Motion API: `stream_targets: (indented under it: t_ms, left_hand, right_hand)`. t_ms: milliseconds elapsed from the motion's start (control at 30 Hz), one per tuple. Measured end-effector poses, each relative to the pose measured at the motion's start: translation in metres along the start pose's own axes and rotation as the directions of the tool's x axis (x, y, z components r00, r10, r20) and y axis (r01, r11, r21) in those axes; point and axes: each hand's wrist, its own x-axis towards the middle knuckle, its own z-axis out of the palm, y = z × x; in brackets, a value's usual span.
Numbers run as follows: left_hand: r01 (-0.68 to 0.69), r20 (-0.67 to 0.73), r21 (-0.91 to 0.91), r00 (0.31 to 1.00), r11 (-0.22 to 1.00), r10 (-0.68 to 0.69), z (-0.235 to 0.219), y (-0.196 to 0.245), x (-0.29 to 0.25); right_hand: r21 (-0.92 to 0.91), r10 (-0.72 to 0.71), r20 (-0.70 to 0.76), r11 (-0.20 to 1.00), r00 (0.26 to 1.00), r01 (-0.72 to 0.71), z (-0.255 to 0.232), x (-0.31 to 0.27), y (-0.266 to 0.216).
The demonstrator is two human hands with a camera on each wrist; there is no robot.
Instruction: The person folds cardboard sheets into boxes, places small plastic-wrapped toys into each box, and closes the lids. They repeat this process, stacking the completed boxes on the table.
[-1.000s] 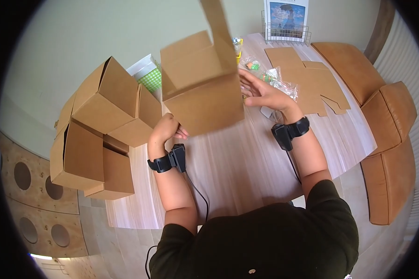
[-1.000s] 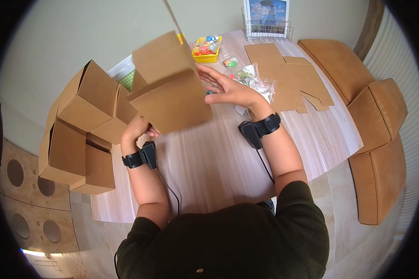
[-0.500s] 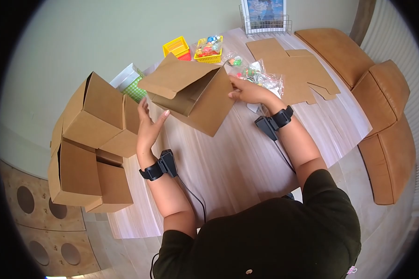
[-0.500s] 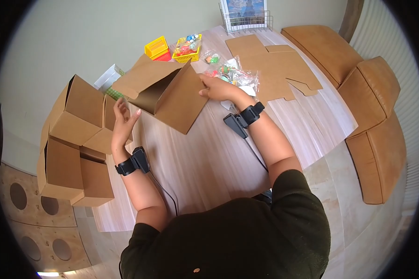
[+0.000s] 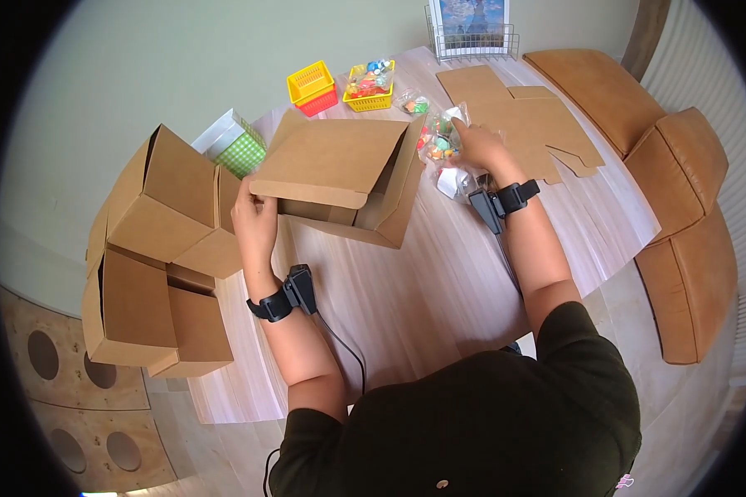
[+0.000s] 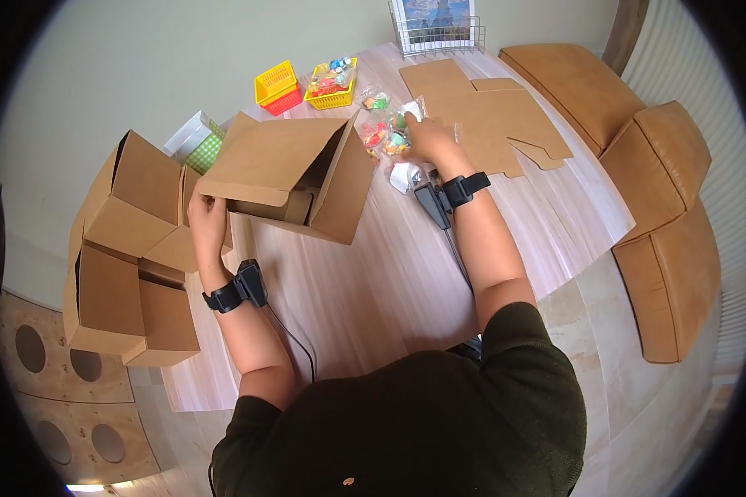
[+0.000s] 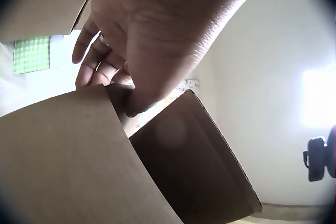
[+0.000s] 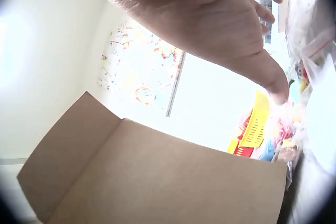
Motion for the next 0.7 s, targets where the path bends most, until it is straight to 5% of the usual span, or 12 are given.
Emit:
stream_targets:
  t_ms: [133, 233, 367, 467, 567, 633, 700]
  left_hand:
    - [-0.009, -0.008, 0.112, 1.000, 0.994, 0.010, -0.014, 0.018, -0.006]
    - [-0.032, -0.033, 0.133, 0.999, 0.991, 0.037, -0.028, 0.039, -0.013]
    - [0.150, 0.162, 0.097, 0.973, 0.984, -0.164, -0.052, 0.045, -0.025]
    - [-0.167, 0.170, 0.224, 0.977, 0.960, 0.130, -0.056, 0.035, -0.027]
    - [-0.324, 0.059, 0.134, 0.946, 0.936, 0.319, -0.050, 0.044, -0.021]
    - [-0.312, 0.091, 0.090, 0.948, 0.946, 0.305, -0.046, 0.041, -0.017]
    - [-0.270, 0.135, 0.047, 0.956, 0.962, 0.261, -0.049, 0.046, -0.017]
  right_hand:
    - [-0.039, -0.058, 0.090, 0.997, 0.994, 0.062, 0.006, 0.012, 0.016]
    - [-0.043, -0.173, -0.061, 0.984, 0.983, 0.170, 0.019, 0.016, 0.025]
    - [0.049, -0.225, -0.146, 0.971, 0.963, 0.234, 0.000, 0.012, 0.016]
    - [0.140, -0.310, -0.324, 0.919, 0.894, 0.369, -0.010, 0.005, 0.012]
    - [0.152, -0.389, -0.519, 0.834, 0.761, 0.530, -0.028, -0.009, -0.002]
    - [0.156, -0.412, -0.597, 0.782, 0.688, 0.604, -0.045, -0.027, -0.017]
    - [0.289, -0.414, -0.532, 0.732, 0.739, 0.618, -0.063, -0.049, -0.031]
